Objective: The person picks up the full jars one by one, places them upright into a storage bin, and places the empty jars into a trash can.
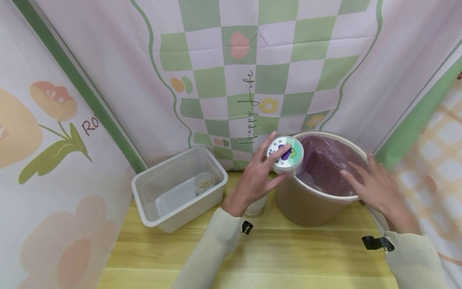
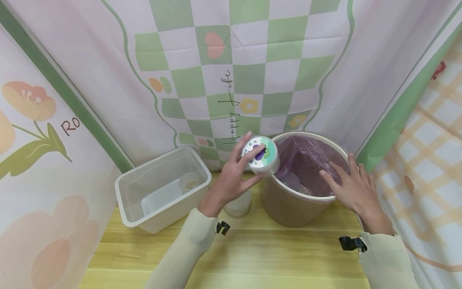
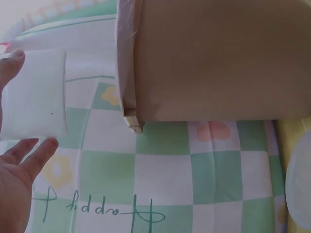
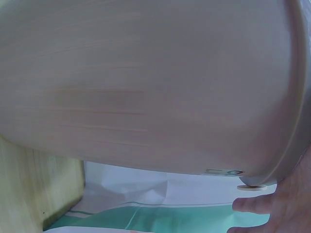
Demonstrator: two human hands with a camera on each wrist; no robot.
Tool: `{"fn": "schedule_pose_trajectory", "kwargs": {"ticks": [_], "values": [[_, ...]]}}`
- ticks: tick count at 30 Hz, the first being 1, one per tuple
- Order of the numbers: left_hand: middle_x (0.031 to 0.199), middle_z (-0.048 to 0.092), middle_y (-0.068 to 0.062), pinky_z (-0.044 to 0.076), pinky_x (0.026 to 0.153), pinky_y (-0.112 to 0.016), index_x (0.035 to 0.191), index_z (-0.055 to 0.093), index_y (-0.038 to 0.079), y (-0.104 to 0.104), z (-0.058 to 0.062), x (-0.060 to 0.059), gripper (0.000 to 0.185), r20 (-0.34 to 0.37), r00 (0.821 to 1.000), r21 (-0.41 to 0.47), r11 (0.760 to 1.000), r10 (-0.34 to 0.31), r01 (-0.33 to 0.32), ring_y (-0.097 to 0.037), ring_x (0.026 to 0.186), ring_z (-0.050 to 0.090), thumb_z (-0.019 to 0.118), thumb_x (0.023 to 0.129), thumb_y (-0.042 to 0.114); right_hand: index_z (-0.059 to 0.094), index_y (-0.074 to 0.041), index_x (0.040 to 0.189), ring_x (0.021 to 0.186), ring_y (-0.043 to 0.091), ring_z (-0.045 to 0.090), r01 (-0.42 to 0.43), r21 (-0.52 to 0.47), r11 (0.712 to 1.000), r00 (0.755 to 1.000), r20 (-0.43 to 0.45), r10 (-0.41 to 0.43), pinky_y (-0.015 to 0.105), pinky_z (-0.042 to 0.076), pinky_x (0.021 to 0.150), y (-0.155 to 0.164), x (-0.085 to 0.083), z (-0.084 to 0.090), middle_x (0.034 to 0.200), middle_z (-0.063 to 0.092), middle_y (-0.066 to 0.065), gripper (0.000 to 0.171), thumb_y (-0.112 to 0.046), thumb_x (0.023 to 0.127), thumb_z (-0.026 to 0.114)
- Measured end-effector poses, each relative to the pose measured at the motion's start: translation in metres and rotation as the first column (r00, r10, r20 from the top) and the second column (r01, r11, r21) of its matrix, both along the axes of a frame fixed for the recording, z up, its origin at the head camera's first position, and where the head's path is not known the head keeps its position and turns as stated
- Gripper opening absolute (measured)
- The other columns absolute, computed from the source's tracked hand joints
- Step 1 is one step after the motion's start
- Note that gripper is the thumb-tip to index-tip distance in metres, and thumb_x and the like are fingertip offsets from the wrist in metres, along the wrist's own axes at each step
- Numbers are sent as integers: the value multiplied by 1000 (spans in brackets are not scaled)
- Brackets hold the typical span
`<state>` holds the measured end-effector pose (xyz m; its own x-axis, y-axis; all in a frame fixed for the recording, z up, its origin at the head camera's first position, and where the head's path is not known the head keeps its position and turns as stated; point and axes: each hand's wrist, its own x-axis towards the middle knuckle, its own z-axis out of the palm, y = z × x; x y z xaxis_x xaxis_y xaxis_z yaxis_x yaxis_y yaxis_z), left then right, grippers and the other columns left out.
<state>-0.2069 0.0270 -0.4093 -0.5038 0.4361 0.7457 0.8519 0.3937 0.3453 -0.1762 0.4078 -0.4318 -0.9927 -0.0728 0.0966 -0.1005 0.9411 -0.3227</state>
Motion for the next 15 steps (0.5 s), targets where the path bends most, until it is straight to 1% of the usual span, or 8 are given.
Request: {"fn": "schedule_pose_trajectory", "kwargs": {"ticks": [7, 12, 15], "values": [[182, 14, -15, 38, 129, -36, 162, 45, 20, 10, 1, -2, 76, 64, 998, 0, 1000, -24, 24, -34, 164, 34, 85, 98, 28, 41, 4, 163, 142, 85, 14, -6, 9, 1000, 1000, -8, 6, 95, 5, 112, -1, 0, 1, 176, -16, 35, 72, -51, 116, 40], [183, 13, -15, 39, 128, -37, 163, 44, 20, 17, 6, -3, 77, 73, 997, -18, 999, -34, 35, -32, 165, 33, 84, 98, 30, 42, 4, 162, 141, 85, 15, -2, 14, 1000, 1000, -11, 2, 96, 7, 111, -1, -1, 1, 176, -14, 36, 72, -51, 115, 40], [183, 13, -15, 39, 128, -35, 164, 43, 20, 22, 8, -5, 78, 70, 997, -32, 999, -37, 39, -30, 166, 32, 84, 99, 31, 42, 3, 162, 141, 85, 15, 3, 16, 1000, 1000, -13, -3, 96, 8, 110, 0, -1, 1, 176, -13, 36, 72, -52, 115, 39]]}}
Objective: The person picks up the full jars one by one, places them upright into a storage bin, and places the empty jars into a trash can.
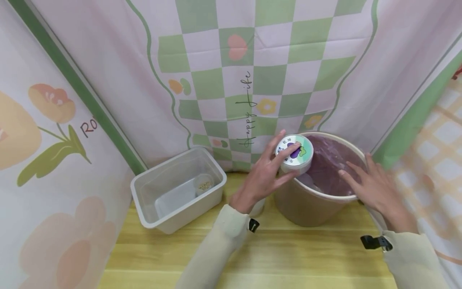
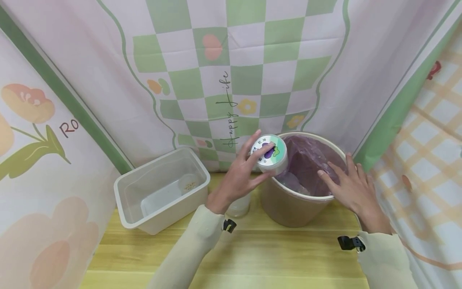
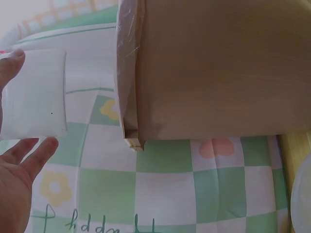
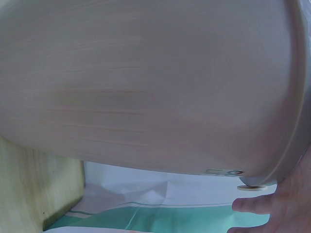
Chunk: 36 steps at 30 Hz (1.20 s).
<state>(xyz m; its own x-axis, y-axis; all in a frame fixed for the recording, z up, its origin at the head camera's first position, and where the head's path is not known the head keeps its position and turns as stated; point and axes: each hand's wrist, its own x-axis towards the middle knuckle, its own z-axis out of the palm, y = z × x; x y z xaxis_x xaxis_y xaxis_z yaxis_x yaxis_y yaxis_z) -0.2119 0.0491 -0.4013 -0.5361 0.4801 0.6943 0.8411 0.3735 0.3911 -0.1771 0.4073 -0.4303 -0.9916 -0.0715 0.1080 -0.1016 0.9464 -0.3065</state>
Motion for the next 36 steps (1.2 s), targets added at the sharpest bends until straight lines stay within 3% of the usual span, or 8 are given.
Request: {"fn": "schedule_pose_trajectory", "kwargs": {"ticks": [9, 18, 23, 30, 36], "values": [[183, 10, -16, 40, 125, -25, 163, 43, 18, 19, -1, -9, 82, -42, 999, -35, 999, -20, 18, -30, 162, 39, 87, 96, 29, 44, 5, 160, 141, 85, 17, 5, 3, 1000, 1000, -10, -5, 96, 11, 110, -2, 0, 0, 176, -9, 38, 73, -52, 115, 39], [181, 17, -20, 43, 121, -20, 162, 47, 17, 35, 1, -14, 77, -73, 997, -74, 997, -20, 14, -28, 154, 50, 85, 98, 35, 47, 5, 158, 140, 84, 19, 8, 21, 1000, 1000, -28, -7, 95, 15, 110, -2, 0, 0, 175, -5, 40, 72, -52, 116, 38], [182, 14, -17, 43, 120, -18, 163, 46, 19, 44, 0, -17, 77, -76, 997, -121, 993, -11, 1, -23, 153, 48, 82, 99, 41, 45, 4, 160, 141, 84, 18, 15, 20, 1000, 1000, -13, -14, 94, 15, 111, -2, 0, 0, 175, -6, 41, 73, -53, 116, 37], [185, 7, -10, 45, 124, -32, 167, 42, 27, 58, 0, -17, 80, 40, 999, -197, 980, 20, -12, -25, 169, 22, 81, 99, 42, 44, 5, 160, 143, 84, 17, 21, 7, 1000, 1000, -8, -21, 94, 13, 112, -3, 1, 0, 176, -9, 38, 74, -53, 116, 37], [186, -1, -5, 55, 116, -35, 170, 35, 32, 70, 3, -18, 80, 99, 992, -317, 947, 83, -48, -26, 164, 34, 75, 102, 48, 44, 5, 160, 142, 84, 17, 17, 0, 1000, 1000, -13, -17, 94, 11, 113, -3, 1, 0, 176, -9, 38, 73, -53, 116, 38]]}}
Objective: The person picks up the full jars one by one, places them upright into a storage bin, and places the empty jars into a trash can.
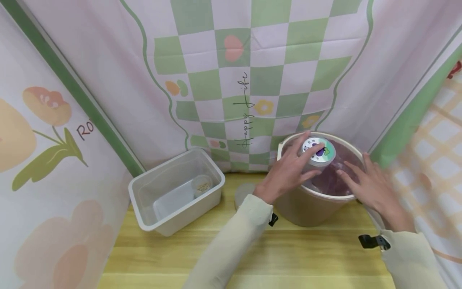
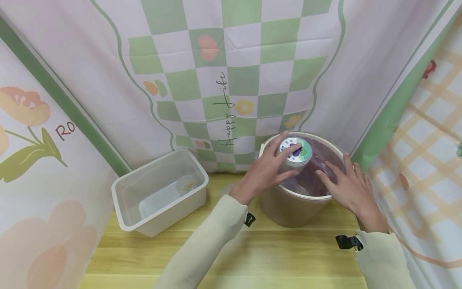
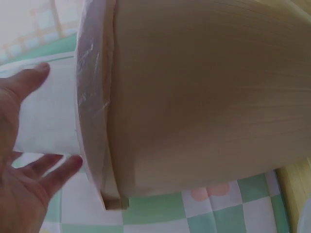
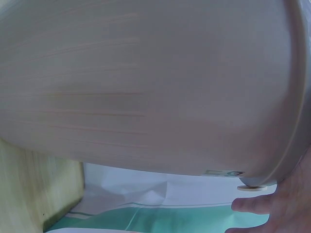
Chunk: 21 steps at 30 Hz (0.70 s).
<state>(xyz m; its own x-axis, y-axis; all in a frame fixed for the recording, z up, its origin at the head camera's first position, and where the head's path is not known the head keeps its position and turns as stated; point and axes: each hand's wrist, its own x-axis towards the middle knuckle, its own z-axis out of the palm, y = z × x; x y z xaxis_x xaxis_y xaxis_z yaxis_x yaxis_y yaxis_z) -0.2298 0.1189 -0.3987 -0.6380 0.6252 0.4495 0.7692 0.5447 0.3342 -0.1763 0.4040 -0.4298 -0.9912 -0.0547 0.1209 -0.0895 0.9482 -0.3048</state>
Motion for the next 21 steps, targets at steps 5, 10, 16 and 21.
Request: {"fn": "schedule_pose_trajectory", "kwargs": {"ticks": [5, 10, 16, 21], "values": [[185, 4, -7, 58, 112, -33, 170, 35, 33, 12, 1, -2, 79, 14, 998, -113, 992, 65, -63, -28, 159, 43, 72, 103, 51, 44, 5, 160, 142, 84, 17, -1, -6, 1000, 1000, 1, 1, 94, 11, 113, 0, 0, 0, 175, -9, 39, 73, -52, 116, 38], [185, 6, -2, 60, 108, -34, 170, 34, 39, 23, 1, -3, 78, 82, 987, -211, 970, 138, -118, -25, 154, 49, 71, 103, 53, 43, 6, 160, 143, 84, 16, 2, -16, 1000, 1000, 12, -2, 93, 10, 114, 1, 1, 1, 176, -10, 38, 73, -52, 116, 37], [185, 8, 1, 63, 102, -31, 171, 28, 45, 34, 3, -4, 81, 86, 975, -294, 941, 203, -170, -21, 152, 50, 70, 102, 57, 42, 5, 161, 142, 84, 14, 1, -23, 1000, 1000, 22, 0, 93, 9, 114, 1, 1, 2, 175, -11, 39, 73, -52, 116, 37], [184, 11, -2, 62, 100, -28, 173, 23, 41, 40, -1, -8, 85, 68, 976, -162, 967, 208, -195, -20, 155, 47, 70, 103, 54, 44, 5, 160, 142, 85, 15, -4, -17, 1000, 1000, 10, 4, 93, 10, 114, 1, 1, 1, 175, -9, 40, 73, -52, 116, 38]]}}
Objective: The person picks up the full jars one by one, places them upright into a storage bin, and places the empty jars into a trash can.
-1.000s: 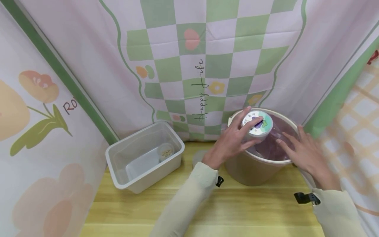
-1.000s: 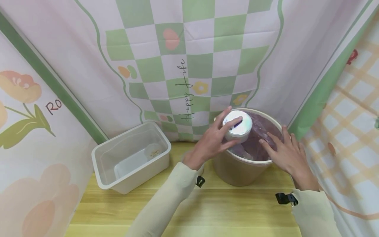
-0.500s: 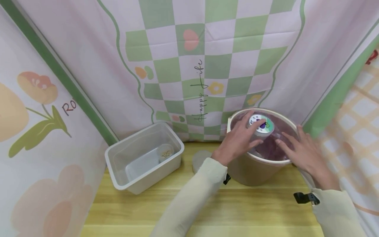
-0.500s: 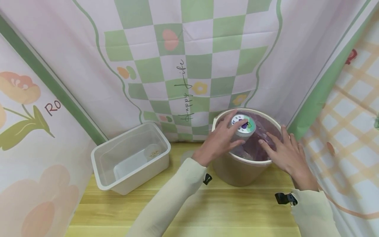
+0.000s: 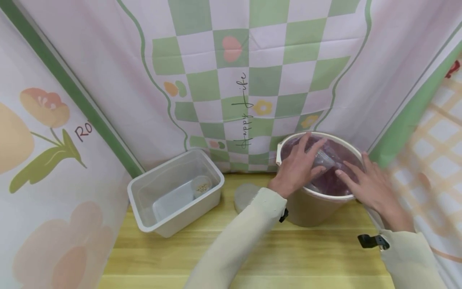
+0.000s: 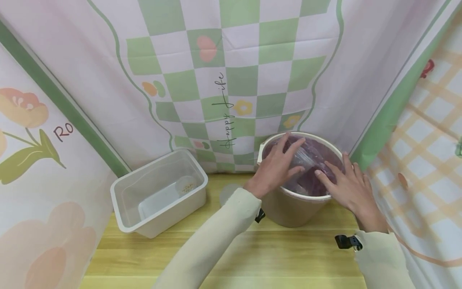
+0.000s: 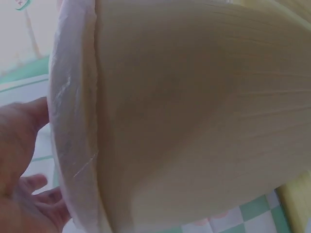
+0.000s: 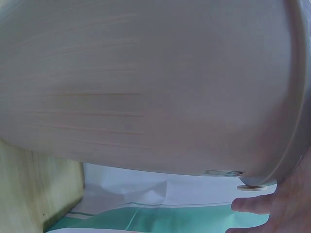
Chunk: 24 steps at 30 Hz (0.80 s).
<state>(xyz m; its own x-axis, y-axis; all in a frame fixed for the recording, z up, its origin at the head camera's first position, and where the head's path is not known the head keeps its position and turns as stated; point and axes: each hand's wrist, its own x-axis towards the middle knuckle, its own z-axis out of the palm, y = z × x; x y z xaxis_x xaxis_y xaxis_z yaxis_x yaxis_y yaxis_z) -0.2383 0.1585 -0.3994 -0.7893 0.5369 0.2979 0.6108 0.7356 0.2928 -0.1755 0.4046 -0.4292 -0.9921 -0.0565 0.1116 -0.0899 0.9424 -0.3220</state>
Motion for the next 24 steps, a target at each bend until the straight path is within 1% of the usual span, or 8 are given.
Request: {"fn": "schedule_pose_trajectory", "kwargs": {"ticks": [2, 5, 10, 14, 17, 19, 21, 24], "values": [[183, 15, -5, 62, 102, -29, 173, 23, 40, 0, -2, -1, 84, -16, 1000, 48, 999, -8, 9, -21, 154, 47, 68, 105, 52, 45, 6, 159, 142, 84, 17, -6, 7, 1000, 1000, -13, 6, 93, 11, 114, 0, 0, 0, 175, -7, 41, 72, -52, 116, 38], [181, 19, -6, 59, 109, -30, 174, 23, 38, -3, -4, -2, 80, -12, 999, 68, 997, -33, 33, -22, 154, 48, 65, 107, 49, 46, 7, 158, 142, 84, 17, -12, 8, 1000, 1000, -22, 12, 93, 12, 113, -1, 0, 0, 174, -6, 41, 72, -51, 116, 39], [180, 26, -7, 51, 121, -35, 174, 25, 36, -8, -6, -2, 74, -8, 997, 24, 997, -75, 75, -22, 156, 48, 60, 110, 49, 46, 8, 157, 141, 85, 16, -7, -2, 1000, 1000, -15, 7, 94, 11, 113, 0, 1, 1, 175, -8, 40, 72, -51, 116, 39], [177, 36, -4, 38, 132, -41, 173, 29, 35, -14, -7, -2, 68, -75, 994, -41, 996, -77, 74, -21, 158, 44, 54, 112, 52, 46, 7, 158, 142, 85, 15, -6, 0, 1000, 1000, -4, 6, 94, 9, 113, 0, 1, 0, 175, -8, 40, 73, -52, 116, 39], [174, 41, -1, 29, 137, -43, 172, 32, 34, -22, -7, -2, 64, -124, 990, -58, 996, -68, 62, -20, 161, 39, 50, 114, 54, 45, 7, 159, 142, 85, 15, -7, 5, 1000, 1000, 0, 7, 94, 8, 113, 0, 1, 0, 175, -9, 40, 73, -52, 116, 38], [174, 41, 0, 26, 138, -44, 171, 35, 34, -28, -8, -2, 62, -135, 989, -37, 998, -59, 54, -21, 162, 35, 49, 114, 54, 45, 6, 159, 142, 85, 15, -7, 4, 1000, 1000, 0, 7, 94, 8, 113, 0, 1, -1, 175, -10, 40, 73, -52, 116, 38], [176, 37, 0, 23, 138, -48, 170, 36, 34, -35, -11, -2, 61, -121, 992, 8, 999, -38, 39, -24, 165, 31, 49, 114, 53, 45, 6, 160, 142, 85, 15, -7, 1, 1000, 1000, -3, 7, 94, 7, 113, 1, 1, -1, 175, -11, 39, 73, -52, 116, 39], [178, 33, -4, 22, 138, -54, 169, 39, 33, -48, -20, -4, 60, -98, 995, 124, 992, -4, 16, -30, 166, 28, 50, 114, 51, 43, 6, 160, 143, 84, 13, -8, -10, 1000, 1000, 3, 8, 94, 6, 114, 1, 1, -1, 175, -14, 37, 73, -51, 116, 39]]}}
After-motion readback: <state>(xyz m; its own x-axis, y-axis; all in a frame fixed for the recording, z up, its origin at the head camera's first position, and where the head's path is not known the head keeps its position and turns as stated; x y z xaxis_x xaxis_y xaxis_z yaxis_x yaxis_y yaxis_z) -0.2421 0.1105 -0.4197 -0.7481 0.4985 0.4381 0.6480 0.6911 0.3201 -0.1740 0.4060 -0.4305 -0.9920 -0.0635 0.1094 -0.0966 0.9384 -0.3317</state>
